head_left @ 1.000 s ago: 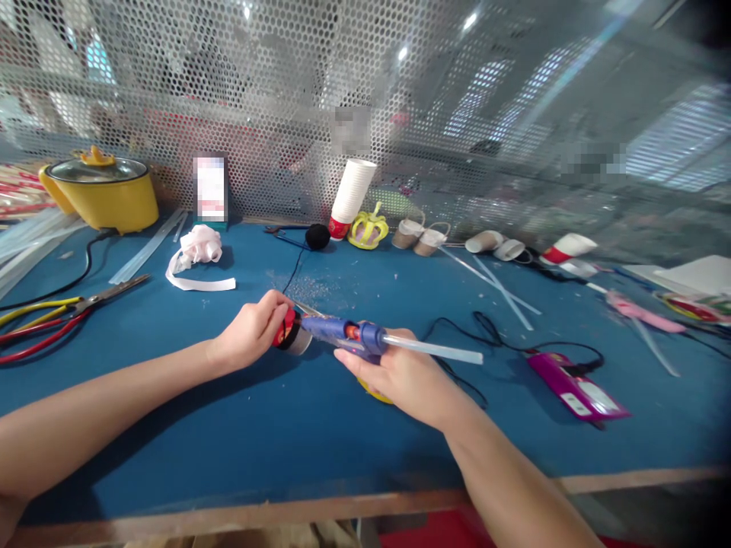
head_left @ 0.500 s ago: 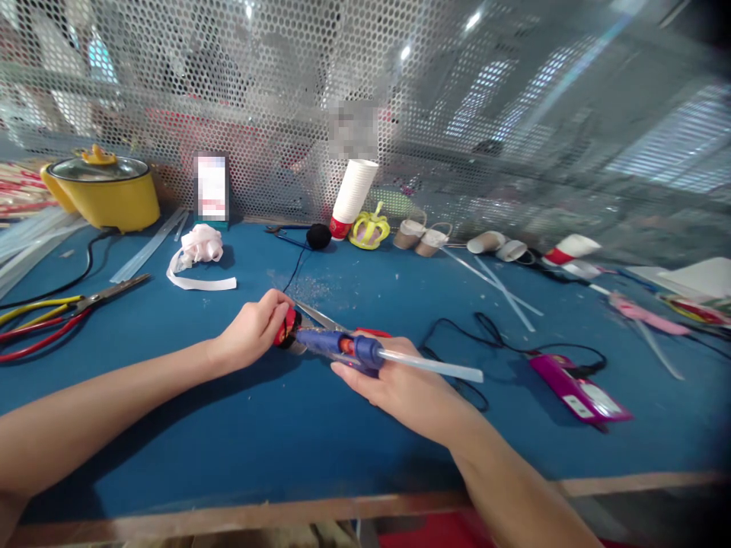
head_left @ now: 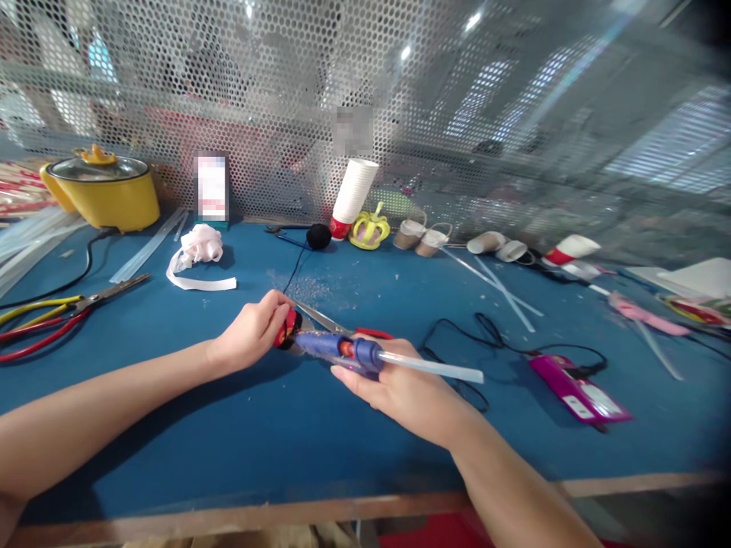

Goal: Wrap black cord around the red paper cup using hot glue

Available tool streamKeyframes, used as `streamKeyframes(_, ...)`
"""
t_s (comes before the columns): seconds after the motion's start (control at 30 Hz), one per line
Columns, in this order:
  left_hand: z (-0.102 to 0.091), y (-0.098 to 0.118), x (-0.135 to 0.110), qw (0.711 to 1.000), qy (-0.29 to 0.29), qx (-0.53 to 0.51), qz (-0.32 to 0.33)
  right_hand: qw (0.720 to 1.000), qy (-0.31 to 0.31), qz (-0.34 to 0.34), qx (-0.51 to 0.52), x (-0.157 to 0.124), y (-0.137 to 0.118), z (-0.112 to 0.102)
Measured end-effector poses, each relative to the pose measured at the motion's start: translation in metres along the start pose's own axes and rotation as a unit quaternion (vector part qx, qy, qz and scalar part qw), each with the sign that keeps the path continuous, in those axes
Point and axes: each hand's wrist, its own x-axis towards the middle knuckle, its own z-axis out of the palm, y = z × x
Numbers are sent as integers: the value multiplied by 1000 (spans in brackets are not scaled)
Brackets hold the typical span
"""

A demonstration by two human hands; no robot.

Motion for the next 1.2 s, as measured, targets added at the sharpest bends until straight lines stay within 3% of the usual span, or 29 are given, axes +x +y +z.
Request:
streamKeyframes(0.23, 0, -3, -1, 1000, -1, 13, 17, 1000, 5, 12, 16, 5, 6, -3)
streamKeyframes(0.4, 1, -5, -2, 999, 1, 12, 33, 996, -6, 63, 65, 8, 6, -3)
streamKeyframes(0.6, 0, -5, -2, 999, 6, 26, 46, 997, 0, 36, 62, 11, 12, -2)
streamKeyframes(1.2, 0, -6, -3, 998, 6, 37, 60, 996, -10, 47, 71, 13, 13, -4)
